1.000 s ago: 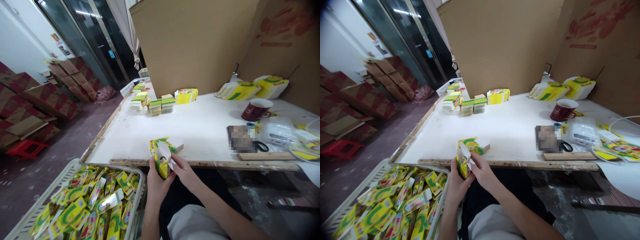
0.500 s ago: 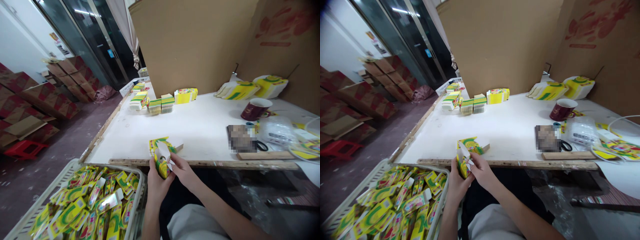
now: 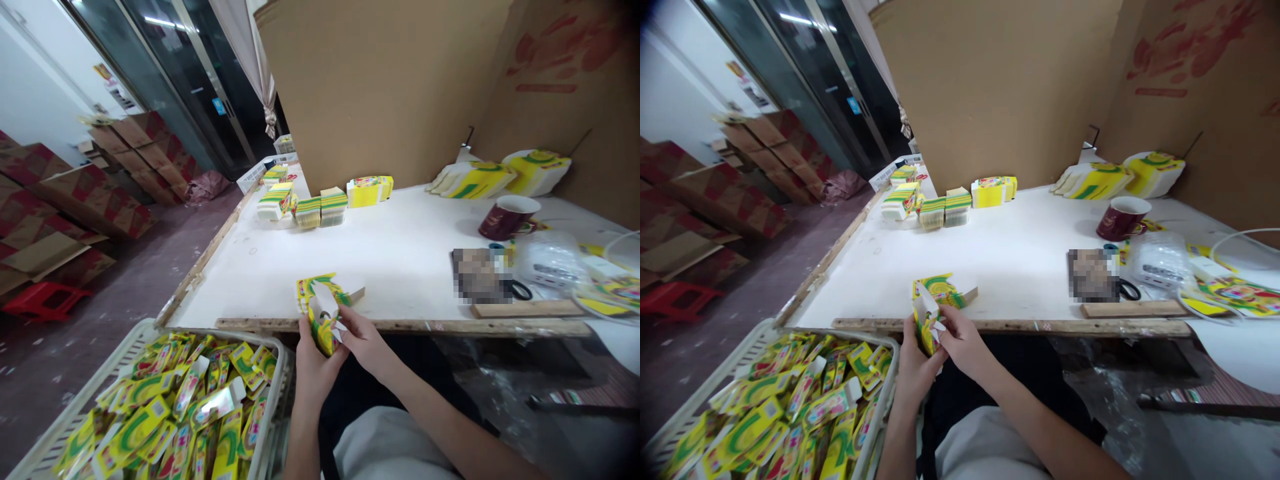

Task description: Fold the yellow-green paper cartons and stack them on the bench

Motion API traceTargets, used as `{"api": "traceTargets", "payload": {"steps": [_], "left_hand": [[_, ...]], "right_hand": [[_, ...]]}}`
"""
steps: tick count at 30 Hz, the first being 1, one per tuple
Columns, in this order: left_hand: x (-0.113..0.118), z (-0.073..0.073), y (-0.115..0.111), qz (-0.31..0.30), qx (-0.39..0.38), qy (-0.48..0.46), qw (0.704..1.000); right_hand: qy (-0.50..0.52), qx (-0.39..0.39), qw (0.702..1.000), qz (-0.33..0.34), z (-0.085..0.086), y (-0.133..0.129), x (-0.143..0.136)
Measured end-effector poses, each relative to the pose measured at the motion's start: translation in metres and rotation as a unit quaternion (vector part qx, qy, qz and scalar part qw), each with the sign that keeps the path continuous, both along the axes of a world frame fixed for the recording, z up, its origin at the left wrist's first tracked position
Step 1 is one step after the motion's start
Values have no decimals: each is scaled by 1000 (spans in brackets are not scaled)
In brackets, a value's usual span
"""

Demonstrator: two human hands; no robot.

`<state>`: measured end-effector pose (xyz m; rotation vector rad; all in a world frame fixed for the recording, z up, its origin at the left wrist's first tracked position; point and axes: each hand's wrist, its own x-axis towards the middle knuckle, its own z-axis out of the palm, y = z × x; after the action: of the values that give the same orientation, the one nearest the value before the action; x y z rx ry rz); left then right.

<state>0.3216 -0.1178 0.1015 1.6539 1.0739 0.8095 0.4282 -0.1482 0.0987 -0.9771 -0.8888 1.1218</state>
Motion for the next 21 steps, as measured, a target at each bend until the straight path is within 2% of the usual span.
{"api": "traceTargets", "payload": {"steps": [5, 9, 15, 21], "left_hand": [[1, -5, 0, 14, 7, -4, 1000], [0, -2, -1, 18, 9, -6, 1000], [-1, 2, -1, 18, 32, 31, 999], [-2, 2, 0, 32, 47, 68, 996]], "right_hand": [[-6, -5, 1000, 1, 1, 1, -1], [-6, -9, 1000, 0, 3, 1, -1], [-25, 0, 999, -25, 6, 0, 2], [-19, -5, 1000, -8, 8, -1, 4]]}}
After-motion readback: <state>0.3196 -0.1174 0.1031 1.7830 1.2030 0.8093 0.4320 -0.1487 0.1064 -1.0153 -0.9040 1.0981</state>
